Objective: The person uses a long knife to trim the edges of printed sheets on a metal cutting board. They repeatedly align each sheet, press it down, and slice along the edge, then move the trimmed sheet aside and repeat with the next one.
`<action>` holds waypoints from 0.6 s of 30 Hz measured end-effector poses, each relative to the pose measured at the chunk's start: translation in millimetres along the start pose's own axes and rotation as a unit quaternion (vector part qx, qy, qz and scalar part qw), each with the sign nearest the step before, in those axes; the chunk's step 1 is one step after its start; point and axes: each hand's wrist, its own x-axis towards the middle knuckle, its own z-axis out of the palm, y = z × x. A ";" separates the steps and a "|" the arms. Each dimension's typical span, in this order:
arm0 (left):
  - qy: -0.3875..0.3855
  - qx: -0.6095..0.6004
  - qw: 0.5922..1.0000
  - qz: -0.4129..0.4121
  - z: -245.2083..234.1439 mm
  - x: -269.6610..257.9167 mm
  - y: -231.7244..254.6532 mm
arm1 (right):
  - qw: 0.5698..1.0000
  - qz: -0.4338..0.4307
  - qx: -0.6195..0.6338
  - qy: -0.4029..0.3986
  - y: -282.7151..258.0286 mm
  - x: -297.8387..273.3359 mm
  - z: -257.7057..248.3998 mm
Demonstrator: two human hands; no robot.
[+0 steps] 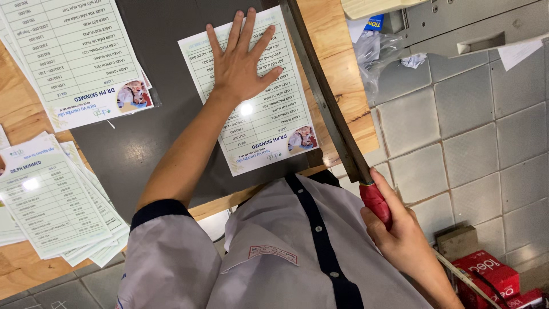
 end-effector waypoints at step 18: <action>-0.014 0.005 1.000 -0.007 -5.6 -2.7 4.3 | 0.999 0.033 -0.002 -0.007 2.1 3.4 3.0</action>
